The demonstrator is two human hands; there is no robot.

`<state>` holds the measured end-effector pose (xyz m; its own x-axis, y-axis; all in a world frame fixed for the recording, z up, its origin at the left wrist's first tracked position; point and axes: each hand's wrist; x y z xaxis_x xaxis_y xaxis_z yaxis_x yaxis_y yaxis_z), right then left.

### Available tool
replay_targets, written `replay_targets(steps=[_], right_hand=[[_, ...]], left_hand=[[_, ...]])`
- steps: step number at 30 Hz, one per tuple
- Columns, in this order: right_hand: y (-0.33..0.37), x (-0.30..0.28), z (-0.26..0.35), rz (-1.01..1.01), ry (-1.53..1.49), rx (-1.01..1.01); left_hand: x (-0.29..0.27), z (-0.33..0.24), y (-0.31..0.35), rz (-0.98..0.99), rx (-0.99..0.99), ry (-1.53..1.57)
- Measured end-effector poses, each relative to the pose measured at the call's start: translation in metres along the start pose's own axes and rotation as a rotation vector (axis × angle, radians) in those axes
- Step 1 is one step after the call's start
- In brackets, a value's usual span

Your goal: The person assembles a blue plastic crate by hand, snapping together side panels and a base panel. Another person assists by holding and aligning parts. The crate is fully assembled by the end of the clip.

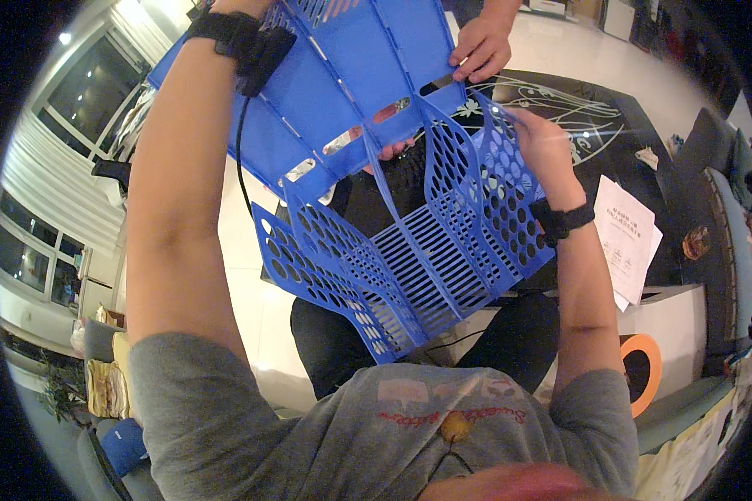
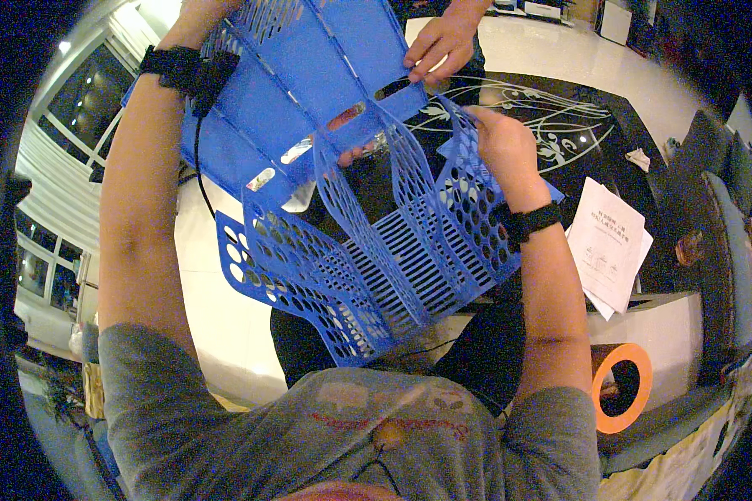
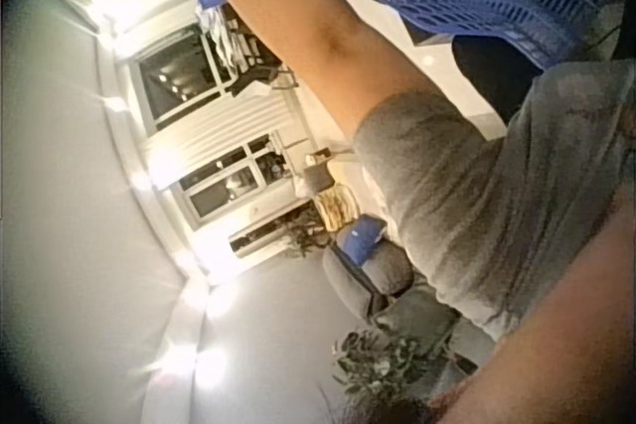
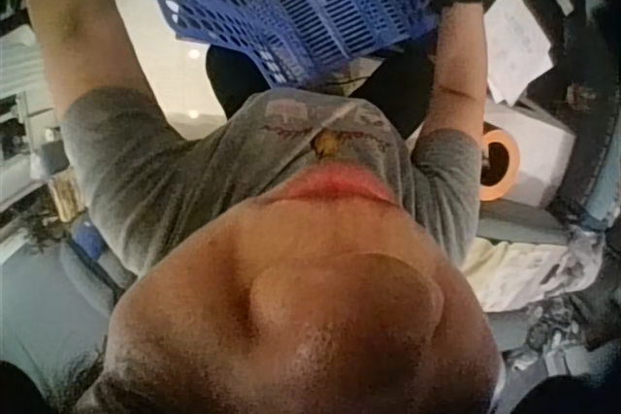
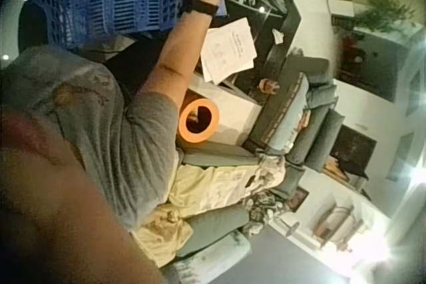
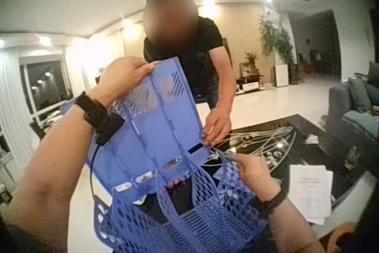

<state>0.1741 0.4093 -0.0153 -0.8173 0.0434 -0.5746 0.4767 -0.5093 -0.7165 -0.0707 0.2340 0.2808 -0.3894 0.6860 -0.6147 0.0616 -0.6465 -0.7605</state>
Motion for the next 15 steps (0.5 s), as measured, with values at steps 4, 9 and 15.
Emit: replay_targets(steps=[4,9,15], right_hand=[[0.011,-0.008,0.013,0.090,0.123,-0.056],[0.002,-0.007,0.019,0.077,0.130,-0.024],[-0.001,-0.004,0.016,0.118,0.156,0.035]], left_hand=[[-0.001,0.002,0.006,-0.035,-0.021,-0.001],[-0.005,-0.001,0.011,-0.030,-0.024,0.025],[-0.013,0.002,0.006,-0.044,-0.071,-0.016]])
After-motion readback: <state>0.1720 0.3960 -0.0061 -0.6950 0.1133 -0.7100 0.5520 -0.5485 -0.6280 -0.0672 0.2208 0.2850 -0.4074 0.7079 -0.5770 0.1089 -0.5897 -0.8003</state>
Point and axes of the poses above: each hand's wrist, its own y-axis away from the middle knuckle, its own x-axis out of the palm, z = x × y, and after that the axes turned 4 degrees about -z, right-handed
